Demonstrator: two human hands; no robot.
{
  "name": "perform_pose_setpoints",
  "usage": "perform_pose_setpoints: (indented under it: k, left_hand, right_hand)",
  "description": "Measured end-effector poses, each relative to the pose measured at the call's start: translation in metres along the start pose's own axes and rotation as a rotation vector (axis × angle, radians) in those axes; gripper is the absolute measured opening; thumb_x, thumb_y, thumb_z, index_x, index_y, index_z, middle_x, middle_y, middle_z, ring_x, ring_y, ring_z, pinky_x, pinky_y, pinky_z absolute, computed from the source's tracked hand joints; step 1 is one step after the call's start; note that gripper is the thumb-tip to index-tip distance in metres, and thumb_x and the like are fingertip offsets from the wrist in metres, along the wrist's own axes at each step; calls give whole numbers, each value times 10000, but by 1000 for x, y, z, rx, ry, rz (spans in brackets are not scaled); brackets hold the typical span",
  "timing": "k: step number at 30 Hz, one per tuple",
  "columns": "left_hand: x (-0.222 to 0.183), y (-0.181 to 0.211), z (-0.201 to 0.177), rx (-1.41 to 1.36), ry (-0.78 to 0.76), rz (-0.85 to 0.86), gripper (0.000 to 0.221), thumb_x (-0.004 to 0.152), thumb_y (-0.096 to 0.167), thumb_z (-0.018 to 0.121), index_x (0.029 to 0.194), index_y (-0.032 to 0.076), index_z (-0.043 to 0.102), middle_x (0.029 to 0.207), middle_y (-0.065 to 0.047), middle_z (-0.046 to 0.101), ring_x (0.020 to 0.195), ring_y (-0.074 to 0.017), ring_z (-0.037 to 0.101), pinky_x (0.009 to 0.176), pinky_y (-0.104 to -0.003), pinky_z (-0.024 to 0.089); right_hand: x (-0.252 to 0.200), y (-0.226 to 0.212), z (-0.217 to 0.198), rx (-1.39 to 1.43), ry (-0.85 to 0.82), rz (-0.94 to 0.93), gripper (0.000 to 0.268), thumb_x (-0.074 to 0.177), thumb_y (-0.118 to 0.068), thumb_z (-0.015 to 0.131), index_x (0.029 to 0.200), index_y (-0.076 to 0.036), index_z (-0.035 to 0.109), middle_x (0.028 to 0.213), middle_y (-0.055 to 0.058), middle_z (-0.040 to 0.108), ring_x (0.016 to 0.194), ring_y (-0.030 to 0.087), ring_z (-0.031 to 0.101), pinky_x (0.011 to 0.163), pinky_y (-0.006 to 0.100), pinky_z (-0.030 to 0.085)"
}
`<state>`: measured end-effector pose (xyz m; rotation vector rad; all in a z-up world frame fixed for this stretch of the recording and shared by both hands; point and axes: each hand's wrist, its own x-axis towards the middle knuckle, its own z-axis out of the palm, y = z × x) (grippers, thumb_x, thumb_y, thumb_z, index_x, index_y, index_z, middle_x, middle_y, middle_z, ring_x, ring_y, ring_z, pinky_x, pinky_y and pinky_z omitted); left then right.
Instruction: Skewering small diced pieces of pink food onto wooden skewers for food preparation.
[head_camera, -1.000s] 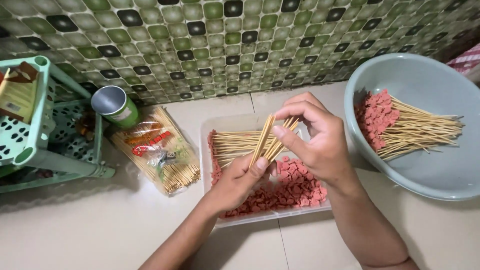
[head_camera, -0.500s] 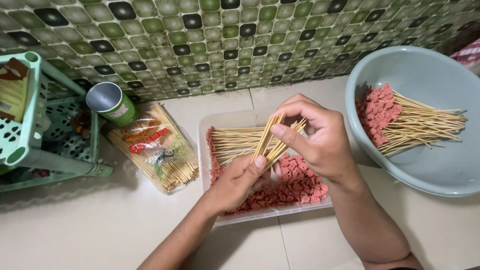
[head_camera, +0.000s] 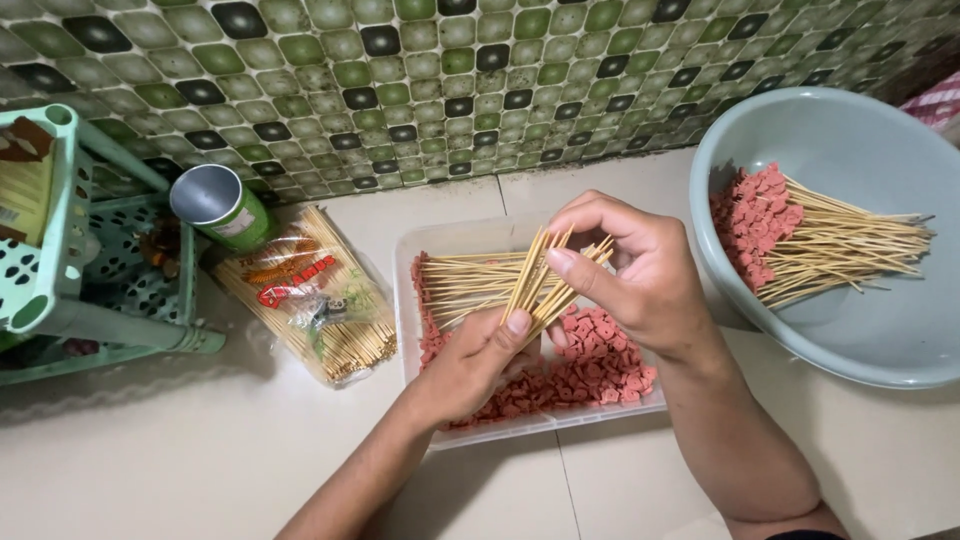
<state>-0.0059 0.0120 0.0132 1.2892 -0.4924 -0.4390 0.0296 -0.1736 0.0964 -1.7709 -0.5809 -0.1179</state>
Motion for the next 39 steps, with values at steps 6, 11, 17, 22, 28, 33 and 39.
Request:
perform_pose_setpoints:
  k: [6,11,17,22,28,33,39]
  left_hand:
    - [0,3,-2,84,-4,-26,547,1057,514,351,1057,80,683,848,-8,598,619,-102,444,567,-230,421]
    - [-1,13,-1,217,-17,-10,615,1043,569,283,1046,114,696,614,20,408,540,-109,389,541,-254,340]
    - [-1,10,-2,231,-21,-12,630,1041,572,296,1058,105,718,636,30,376,571,-112,394,574,-255,345]
    - [-1,12,-1,236,-28,2,644,1048,565,276,1067,98,718,650,22,389,576,-118,403,573,-261,356]
    - [0,9,-1,204,-33,30,576,1059,531,296,1047,91,668,861,-38,635,596,-124,476,571,-260,416]
    - [1,7,-1,301,-6,27,508,1047,506,375,1006,123,706,848,-47,729,766,-148,675,717,-301,528]
    - [0,12,0,309,-3,-26,478,1048,477,375,1000,129,700,894,-41,732,771,-159,701,724,-306,561]
  right_hand:
    - [1,-3,1,-11,4,19,155,957,-148,672,1026,-10,685,967,78,667,887,152,634,794,254,517]
    - [0,-3,-1,-28,-5,15,158,960,-155,659,1023,-12,684,952,71,666,872,152,620,806,266,494]
    - [0,-2,-2,7,-1,11,118,945,-145,667,954,-29,648,904,55,634,852,152,590,810,273,479]
    - [0,4,-5,33,-4,-8,109,937,-125,685,919,-41,617,886,55,613,847,158,581,801,272,488]
    - [0,7,-10,111,-34,29,87,937,-97,699,964,-36,643,914,62,620,801,138,589,694,232,481]
    - [1,14,-19,310,-107,41,54,912,-94,696,913,-53,661,919,79,598,876,180,565,790,286,457]
    - [2,8,-25,30,-93,-87,40,915,-65,712,922,-52,675,962,96,644,958,200,618,903,310,487]
